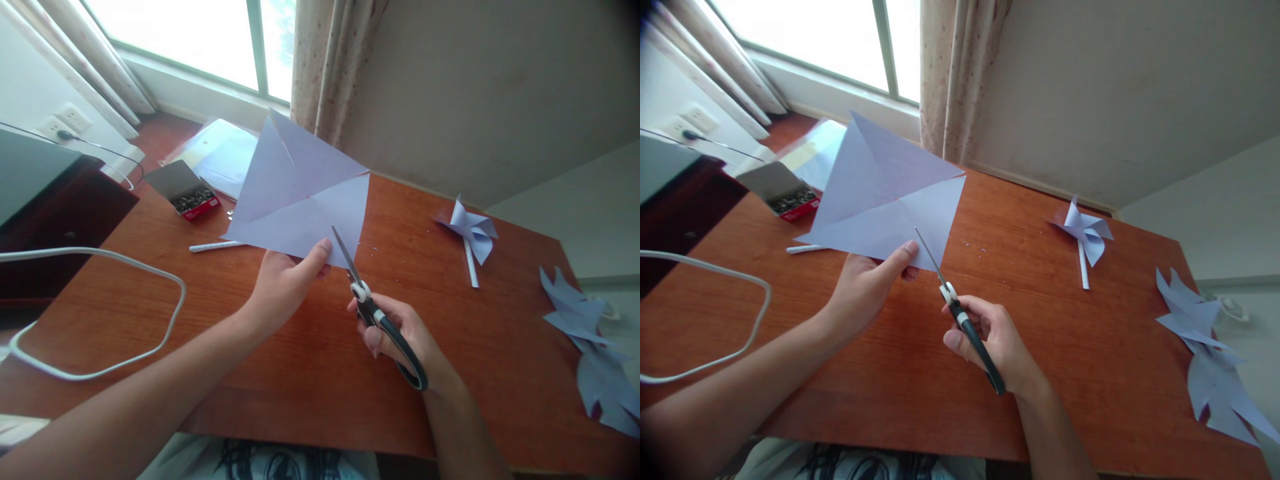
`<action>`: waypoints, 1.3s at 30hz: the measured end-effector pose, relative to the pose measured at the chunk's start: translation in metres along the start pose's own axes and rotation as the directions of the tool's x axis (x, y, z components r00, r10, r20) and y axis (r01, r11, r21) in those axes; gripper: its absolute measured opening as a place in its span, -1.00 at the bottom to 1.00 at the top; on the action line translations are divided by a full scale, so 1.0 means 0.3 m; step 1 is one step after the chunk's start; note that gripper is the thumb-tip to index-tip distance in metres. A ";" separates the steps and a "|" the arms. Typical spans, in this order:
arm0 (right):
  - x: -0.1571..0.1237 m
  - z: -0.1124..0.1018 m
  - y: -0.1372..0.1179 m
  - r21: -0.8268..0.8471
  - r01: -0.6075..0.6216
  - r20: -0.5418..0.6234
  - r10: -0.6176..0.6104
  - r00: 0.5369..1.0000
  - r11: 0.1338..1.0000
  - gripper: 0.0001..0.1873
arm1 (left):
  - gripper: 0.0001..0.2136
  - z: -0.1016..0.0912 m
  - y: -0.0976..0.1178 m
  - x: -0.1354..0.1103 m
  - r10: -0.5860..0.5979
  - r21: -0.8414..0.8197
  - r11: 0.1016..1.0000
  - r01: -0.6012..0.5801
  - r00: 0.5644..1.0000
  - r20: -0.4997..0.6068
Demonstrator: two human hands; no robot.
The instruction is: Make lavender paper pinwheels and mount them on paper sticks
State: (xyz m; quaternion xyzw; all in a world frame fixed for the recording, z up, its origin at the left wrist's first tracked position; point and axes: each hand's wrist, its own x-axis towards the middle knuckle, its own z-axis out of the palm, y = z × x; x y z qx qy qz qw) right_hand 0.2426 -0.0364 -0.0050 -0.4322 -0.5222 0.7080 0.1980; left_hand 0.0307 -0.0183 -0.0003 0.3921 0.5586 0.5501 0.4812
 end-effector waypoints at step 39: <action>-0.002 0.001 -0.004 -0.066 -0.018 -0.039 0.016 0.999 0.998 -0.58 | -0.74 0.001 -0.003 0.004 -0.013 -0.027 1.000 0.012 1.000 -0.021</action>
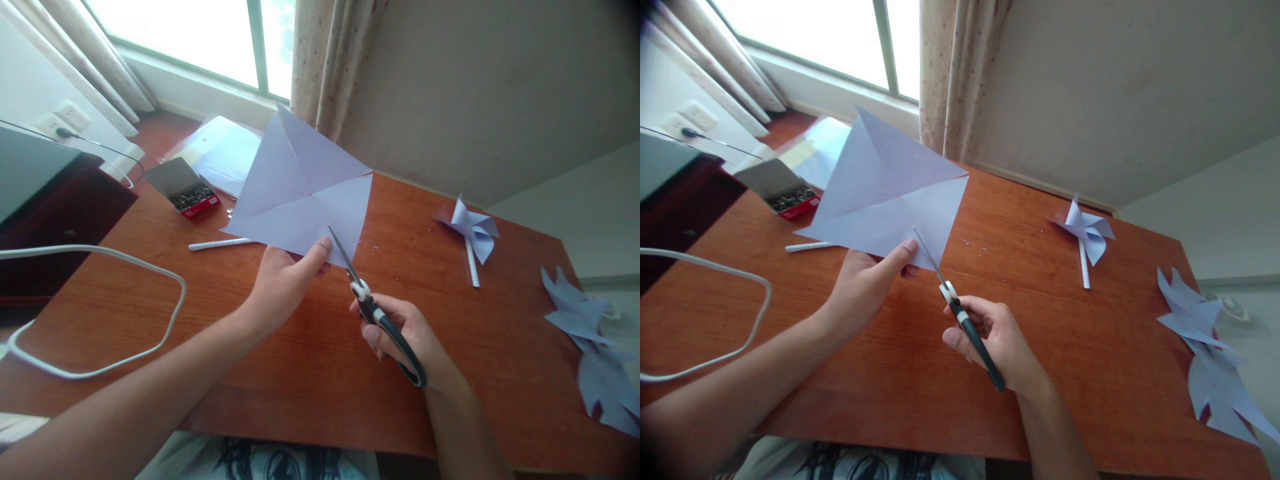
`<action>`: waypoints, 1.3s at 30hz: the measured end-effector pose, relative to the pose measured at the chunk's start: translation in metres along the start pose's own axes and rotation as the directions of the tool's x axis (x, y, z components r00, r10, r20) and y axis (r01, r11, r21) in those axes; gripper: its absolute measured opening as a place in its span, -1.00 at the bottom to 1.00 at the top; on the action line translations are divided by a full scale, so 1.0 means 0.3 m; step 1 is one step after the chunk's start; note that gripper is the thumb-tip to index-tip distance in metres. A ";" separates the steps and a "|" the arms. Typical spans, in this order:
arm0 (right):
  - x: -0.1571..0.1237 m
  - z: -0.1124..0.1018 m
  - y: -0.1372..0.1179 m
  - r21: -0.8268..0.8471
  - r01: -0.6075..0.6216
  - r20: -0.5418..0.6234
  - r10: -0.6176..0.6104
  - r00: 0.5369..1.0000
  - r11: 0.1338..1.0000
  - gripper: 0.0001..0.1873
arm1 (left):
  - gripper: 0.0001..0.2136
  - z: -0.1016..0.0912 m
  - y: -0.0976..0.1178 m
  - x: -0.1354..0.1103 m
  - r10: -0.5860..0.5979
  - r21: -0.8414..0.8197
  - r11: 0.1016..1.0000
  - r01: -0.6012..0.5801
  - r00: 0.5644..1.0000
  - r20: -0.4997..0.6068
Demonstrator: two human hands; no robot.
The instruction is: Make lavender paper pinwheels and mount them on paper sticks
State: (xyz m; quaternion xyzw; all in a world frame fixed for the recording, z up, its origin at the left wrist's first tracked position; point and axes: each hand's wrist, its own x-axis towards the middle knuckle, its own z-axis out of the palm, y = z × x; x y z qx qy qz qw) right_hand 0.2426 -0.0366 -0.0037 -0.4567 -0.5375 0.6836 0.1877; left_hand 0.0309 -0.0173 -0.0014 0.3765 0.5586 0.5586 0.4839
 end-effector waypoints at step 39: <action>-0.006 -0.001 -0.020 -0.056 -0.062 -0.047 0.060 0.997 0.996 -0.66 | -0.75 0.000 -0.006 -0.001 -0.003 -0.045 0.999 0.003 1.000 -0.001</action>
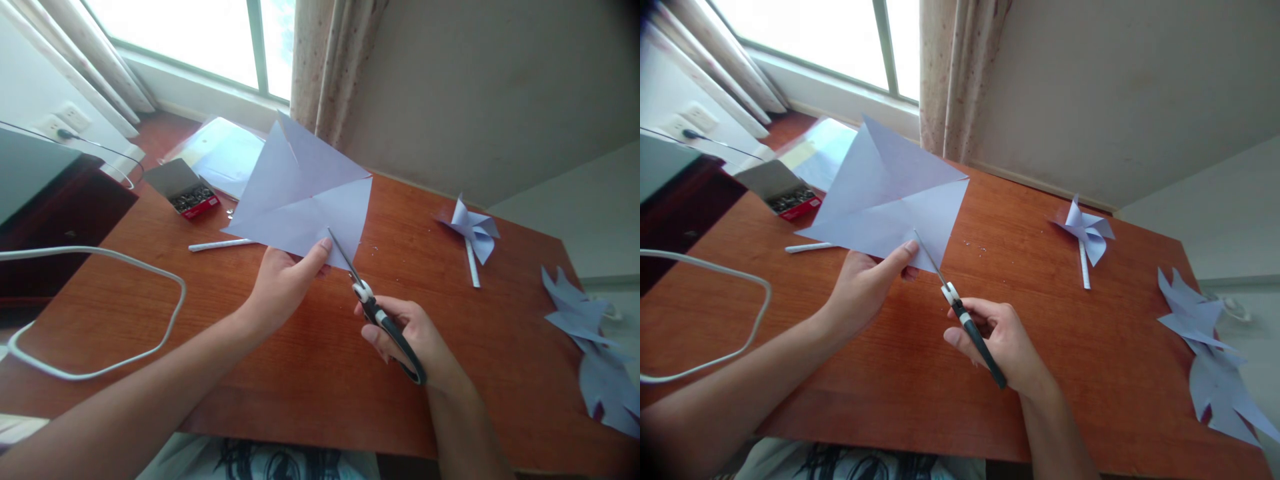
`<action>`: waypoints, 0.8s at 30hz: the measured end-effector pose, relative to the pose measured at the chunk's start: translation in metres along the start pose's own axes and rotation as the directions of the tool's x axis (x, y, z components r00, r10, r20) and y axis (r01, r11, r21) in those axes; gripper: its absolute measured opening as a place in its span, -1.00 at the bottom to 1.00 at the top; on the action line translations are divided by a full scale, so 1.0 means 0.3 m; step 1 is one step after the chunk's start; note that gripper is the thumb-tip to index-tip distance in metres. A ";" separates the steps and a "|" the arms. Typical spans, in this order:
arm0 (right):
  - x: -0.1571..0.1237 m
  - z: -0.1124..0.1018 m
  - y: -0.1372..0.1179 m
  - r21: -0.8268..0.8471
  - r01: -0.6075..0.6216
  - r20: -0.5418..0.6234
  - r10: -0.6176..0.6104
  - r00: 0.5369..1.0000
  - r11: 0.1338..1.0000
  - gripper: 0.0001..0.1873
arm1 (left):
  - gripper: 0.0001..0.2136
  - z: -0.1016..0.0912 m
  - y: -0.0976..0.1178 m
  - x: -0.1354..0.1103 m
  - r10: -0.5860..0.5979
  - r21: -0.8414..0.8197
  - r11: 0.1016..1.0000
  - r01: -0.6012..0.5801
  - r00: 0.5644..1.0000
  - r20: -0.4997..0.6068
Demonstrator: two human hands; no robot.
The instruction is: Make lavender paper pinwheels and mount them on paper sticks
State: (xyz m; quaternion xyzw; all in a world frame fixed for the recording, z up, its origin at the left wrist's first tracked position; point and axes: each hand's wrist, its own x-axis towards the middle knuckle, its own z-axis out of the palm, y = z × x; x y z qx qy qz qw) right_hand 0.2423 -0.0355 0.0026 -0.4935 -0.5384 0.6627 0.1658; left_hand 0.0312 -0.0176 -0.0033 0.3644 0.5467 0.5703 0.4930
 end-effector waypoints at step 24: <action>0.012 0.002 0.030 0.150 0.071 0.075 -0.083 0.994 0.986 -0.45 | -0.77 0.007 0.004 -0.013 -0.045 0.049 0.998 0.039 0.992 0.121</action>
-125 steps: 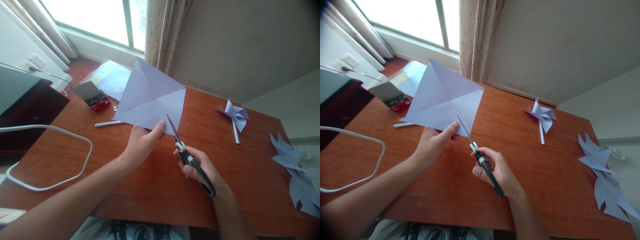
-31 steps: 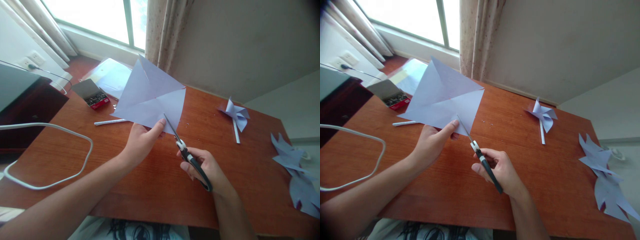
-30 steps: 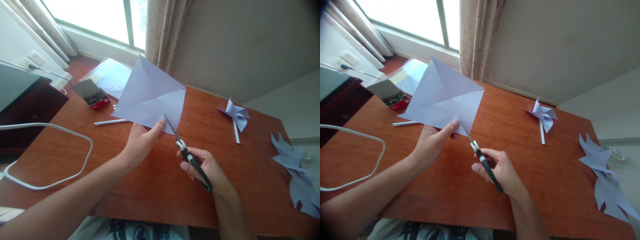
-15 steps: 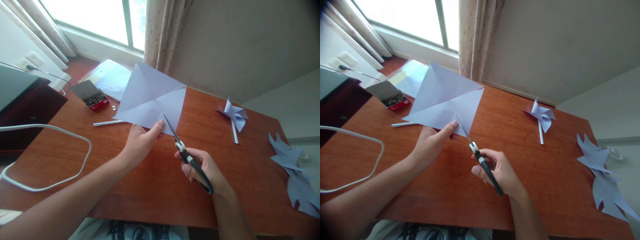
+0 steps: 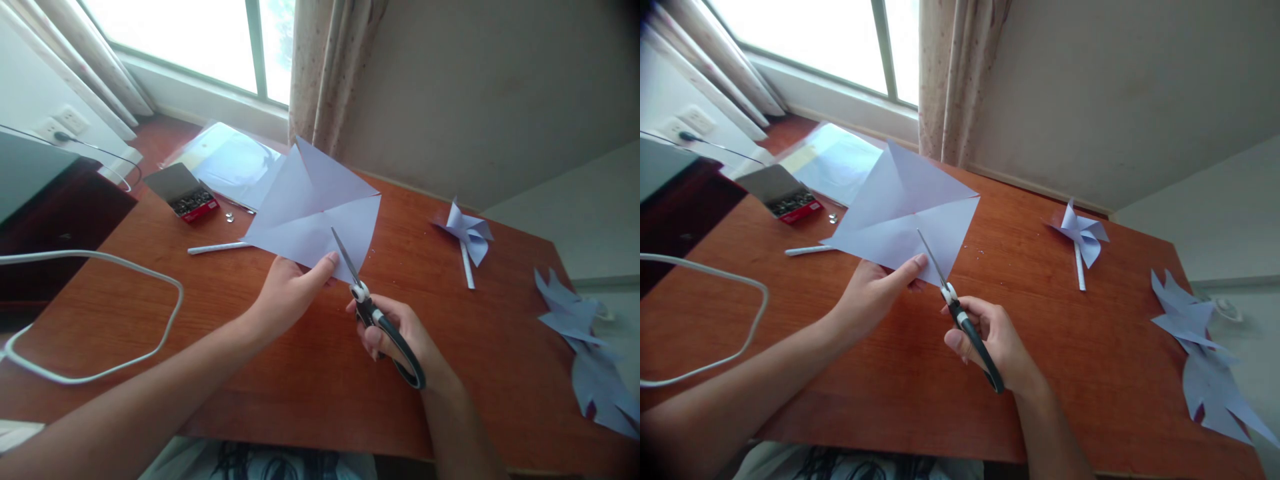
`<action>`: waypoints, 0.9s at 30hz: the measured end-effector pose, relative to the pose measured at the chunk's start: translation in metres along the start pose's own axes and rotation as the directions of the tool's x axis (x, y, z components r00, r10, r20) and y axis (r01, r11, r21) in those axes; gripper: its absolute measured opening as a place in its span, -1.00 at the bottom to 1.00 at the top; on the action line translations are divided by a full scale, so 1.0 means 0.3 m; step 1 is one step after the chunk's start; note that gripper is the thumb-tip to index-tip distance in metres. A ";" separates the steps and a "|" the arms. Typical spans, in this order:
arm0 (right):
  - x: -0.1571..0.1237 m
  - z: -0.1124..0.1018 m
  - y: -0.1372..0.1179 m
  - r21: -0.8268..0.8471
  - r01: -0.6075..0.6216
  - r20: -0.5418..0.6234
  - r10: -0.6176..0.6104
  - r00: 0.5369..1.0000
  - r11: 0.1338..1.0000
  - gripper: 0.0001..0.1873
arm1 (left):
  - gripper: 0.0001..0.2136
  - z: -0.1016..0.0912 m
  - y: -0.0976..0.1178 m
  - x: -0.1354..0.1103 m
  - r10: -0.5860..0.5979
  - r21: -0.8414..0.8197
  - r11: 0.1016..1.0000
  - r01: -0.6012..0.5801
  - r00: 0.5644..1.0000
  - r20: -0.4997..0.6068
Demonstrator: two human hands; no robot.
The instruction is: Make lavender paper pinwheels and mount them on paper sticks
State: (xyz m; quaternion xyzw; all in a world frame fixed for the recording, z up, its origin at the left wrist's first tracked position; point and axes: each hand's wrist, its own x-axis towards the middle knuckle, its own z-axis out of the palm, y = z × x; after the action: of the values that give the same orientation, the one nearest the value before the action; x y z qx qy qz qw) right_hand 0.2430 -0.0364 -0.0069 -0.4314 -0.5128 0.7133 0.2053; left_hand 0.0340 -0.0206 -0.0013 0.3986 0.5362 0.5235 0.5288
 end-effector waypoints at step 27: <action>0.012 0.015 -0.001 -0.045 0.005 -0.042 -0.007 0.999 0.999 -0.49 | -0.72 0.017 -0.017 -0.023 -0.039 0.048 0.998 0.038 0.999 0.028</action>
State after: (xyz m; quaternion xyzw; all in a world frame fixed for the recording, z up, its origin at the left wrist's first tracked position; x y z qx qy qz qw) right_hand 0.2374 -0.0362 -0.0076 -0.4491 -0.5257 0.6917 0.2086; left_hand 0.0406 -0.0274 -0.0048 0.4082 0.5484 0.4943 0.5369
